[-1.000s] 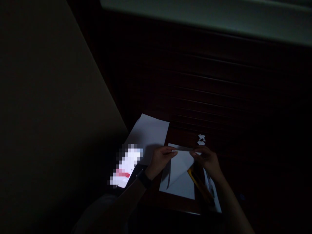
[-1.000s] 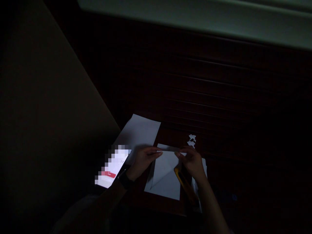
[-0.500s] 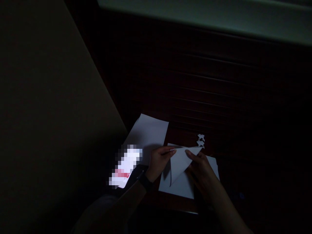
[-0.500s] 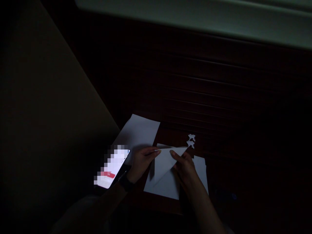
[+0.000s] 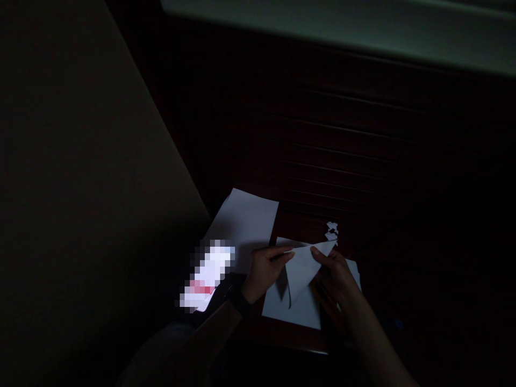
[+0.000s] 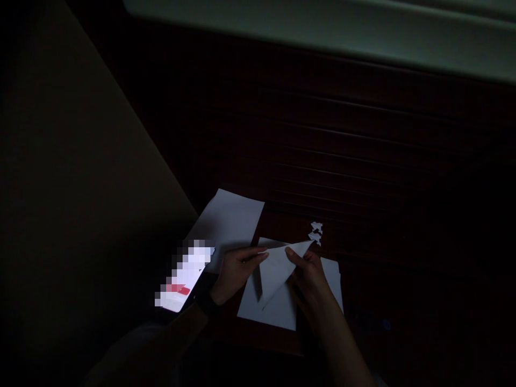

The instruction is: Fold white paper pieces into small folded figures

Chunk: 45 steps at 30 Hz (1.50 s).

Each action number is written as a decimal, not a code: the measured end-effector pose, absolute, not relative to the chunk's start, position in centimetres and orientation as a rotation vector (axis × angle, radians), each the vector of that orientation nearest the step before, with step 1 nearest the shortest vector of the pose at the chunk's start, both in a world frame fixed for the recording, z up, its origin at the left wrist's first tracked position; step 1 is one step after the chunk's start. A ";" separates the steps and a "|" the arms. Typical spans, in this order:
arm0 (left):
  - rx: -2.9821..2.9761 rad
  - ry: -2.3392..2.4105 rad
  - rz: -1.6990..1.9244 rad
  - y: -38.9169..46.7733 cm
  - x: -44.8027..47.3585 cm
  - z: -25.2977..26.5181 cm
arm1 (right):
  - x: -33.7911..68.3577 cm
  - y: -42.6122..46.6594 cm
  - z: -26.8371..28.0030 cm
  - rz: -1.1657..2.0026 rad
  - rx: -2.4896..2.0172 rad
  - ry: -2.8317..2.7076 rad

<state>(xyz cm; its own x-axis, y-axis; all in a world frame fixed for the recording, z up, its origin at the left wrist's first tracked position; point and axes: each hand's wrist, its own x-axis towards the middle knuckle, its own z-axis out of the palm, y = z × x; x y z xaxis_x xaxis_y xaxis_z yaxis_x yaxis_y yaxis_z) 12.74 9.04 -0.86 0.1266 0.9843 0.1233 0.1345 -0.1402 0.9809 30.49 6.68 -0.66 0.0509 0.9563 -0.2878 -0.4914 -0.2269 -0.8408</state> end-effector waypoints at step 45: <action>1.173 1.017 0.953 10.9 11.5 0.6 | 28.4 5.6 -1.3 1.683 -1.217 -1.058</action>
<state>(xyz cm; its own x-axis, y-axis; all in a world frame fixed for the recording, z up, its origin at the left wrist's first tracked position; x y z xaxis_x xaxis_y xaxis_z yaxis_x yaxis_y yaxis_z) 11.48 10.90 0.61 0.2694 0.9554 -0.1206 -0.0576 0.1410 0.9883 28.36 5.61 -1.27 -0.2284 0.9236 -0.3078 -0.1227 -0.3409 -0.9320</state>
